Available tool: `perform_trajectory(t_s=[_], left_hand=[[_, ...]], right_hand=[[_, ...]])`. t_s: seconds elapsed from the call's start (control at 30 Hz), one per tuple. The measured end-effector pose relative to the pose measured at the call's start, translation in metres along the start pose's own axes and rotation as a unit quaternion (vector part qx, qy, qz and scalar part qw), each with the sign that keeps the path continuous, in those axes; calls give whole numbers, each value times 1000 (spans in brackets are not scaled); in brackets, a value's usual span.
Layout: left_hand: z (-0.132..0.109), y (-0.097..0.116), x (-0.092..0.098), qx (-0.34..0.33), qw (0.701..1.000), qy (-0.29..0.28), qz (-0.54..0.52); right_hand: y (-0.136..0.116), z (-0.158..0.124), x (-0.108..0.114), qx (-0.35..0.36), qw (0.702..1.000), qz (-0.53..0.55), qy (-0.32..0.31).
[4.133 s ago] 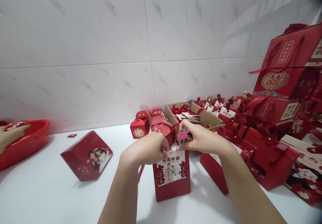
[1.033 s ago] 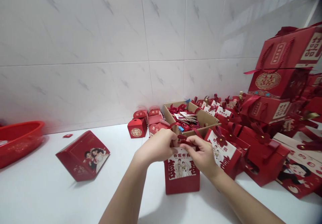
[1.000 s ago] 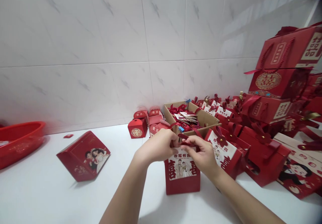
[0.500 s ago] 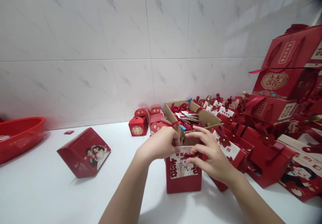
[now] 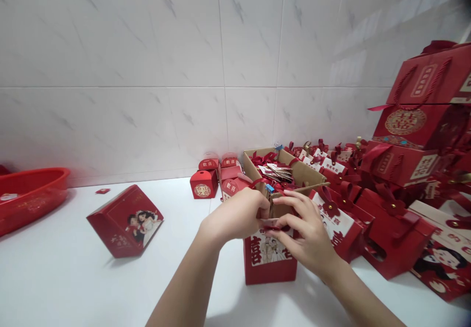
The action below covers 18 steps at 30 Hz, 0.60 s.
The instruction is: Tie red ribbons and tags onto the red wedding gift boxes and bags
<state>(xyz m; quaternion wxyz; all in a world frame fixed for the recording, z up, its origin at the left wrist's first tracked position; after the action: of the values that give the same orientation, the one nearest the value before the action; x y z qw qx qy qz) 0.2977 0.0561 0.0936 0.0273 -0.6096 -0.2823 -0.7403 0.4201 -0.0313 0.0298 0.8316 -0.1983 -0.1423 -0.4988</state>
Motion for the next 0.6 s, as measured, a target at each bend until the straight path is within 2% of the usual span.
perform_trajectory(t_s=[0.23,0.5,0.6], left_hand=[[-5,6,0,-4,1000,-4,14],[-7,7,1,-25,999,-21,34],[-7,6,1,-28,998,-25,42]], right_hand=[[-4,0,3,10,1000,22,1],[-1,-3,3,-77,993,76,47],[3,-2,0,-96,992,78,3]])
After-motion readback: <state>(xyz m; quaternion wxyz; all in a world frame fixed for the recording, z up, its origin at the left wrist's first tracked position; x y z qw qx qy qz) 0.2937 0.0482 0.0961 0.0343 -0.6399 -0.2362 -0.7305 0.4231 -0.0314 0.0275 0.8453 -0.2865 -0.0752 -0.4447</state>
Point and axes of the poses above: each hand's wrist, its own z-axis towards the middle knuckle, its own x-axis out of the back of the hand, y = z × x, the point moved 3 cm from there along z, towards the middle knuckle, and after that the axes turned 2 degrees about y, right-handed, at the moved point
